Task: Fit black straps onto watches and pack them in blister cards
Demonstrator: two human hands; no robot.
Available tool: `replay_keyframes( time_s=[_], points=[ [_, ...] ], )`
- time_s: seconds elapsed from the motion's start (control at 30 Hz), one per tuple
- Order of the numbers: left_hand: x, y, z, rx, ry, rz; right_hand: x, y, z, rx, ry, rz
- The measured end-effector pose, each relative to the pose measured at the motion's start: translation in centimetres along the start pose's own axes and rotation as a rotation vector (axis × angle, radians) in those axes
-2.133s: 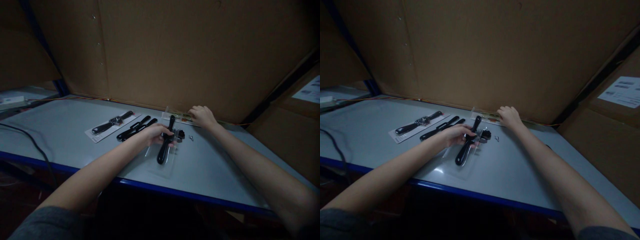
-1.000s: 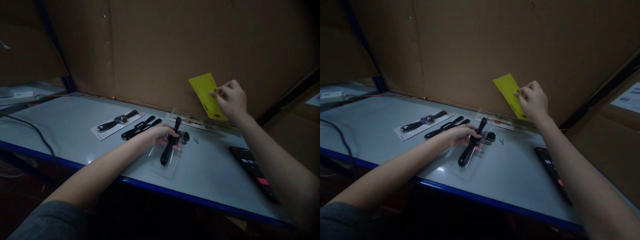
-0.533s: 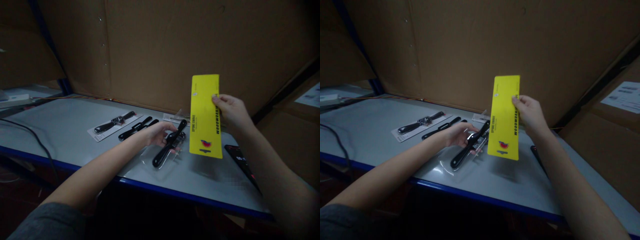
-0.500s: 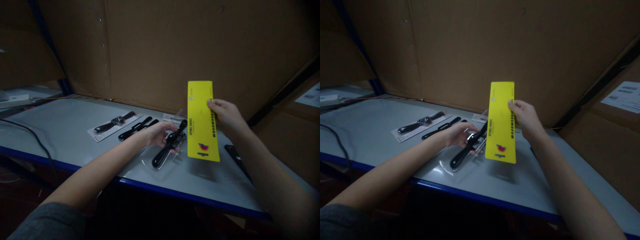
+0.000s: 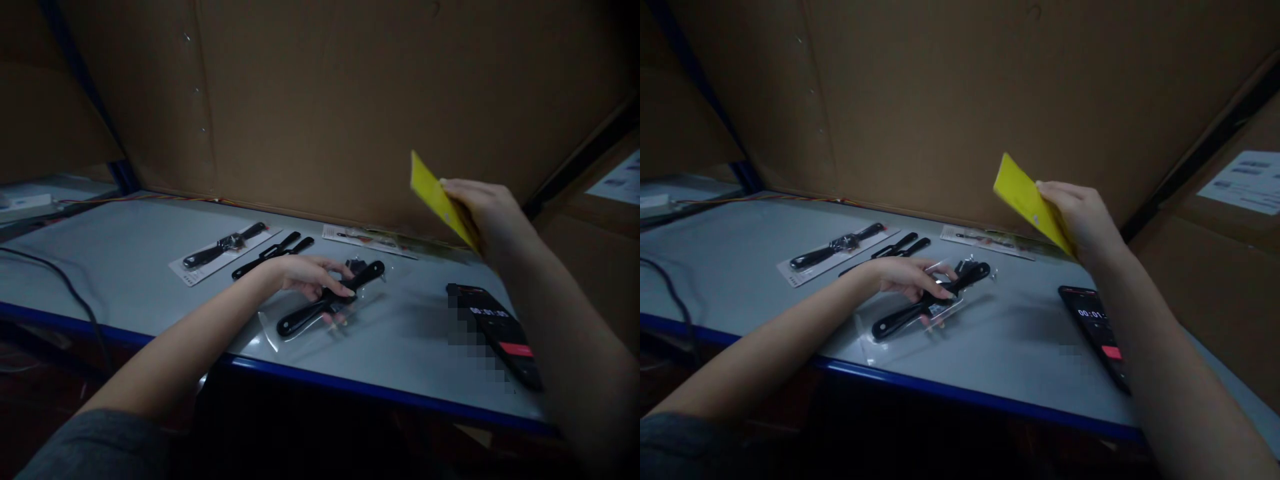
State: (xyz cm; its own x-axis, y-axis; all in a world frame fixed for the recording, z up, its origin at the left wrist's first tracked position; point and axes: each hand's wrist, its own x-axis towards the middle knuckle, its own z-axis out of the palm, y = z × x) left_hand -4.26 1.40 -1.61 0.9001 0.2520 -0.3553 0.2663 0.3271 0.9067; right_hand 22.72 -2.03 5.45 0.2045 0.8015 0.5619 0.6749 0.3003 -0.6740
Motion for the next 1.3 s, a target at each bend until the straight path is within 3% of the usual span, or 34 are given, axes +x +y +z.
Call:
replay_keyframes(
  time_s=[0.03,0.1,0.23,0.37,0.57,0.83,0.97,1.1,1.3],
  points=[
    [-0.1,0.1,0.0,0.019,-0.009,-0.011,0.4,0.3,-0.4,-0.199,0.014,-0.071],
    [-0.3,0.3,0.0,0.047,-0.027,-0.027,0.8,0.8,-0.8,-0.542,-0.079,-0.191],
    [-0.3,0.1,-0.2,0.077,-0.03,-0.037,0.9,1.5,-0.7,-0.889,-0.304,-0.433],
    [-0.2,-0.1,-0.5,0.134,-0.01,-0.034,1.0,2.0,-0.8,-0.919,-0.335,-0.548],
    [-0.2,-0.2,-0.8,0.18,-0.034,-0.01,1.6,2.2,-2.2,-0.914,-0.371,-0.61],
    [-0.3,-0.2,-0.8,0.216,-0.071,-0.018,1.4,2.4,-2.5,-0.893,-0.435,-0.617],
    [-0.3,-0.2,-0.8,0.318,-0.024,-0.022,1.3,2.3,-2.1,-0.865,-0.442,-0.623],
    [-0.4,0.0,-0.7,0.406,0.027,0.015,1.4,2.8,-1.9,-0.8,-0.406,-0.609],
    [-0.8,0.3,-0.3,0.357,-0.029,0.006,1.1,3.6,-1.7,-0.733,-0.34,-0.572]
  ],
)
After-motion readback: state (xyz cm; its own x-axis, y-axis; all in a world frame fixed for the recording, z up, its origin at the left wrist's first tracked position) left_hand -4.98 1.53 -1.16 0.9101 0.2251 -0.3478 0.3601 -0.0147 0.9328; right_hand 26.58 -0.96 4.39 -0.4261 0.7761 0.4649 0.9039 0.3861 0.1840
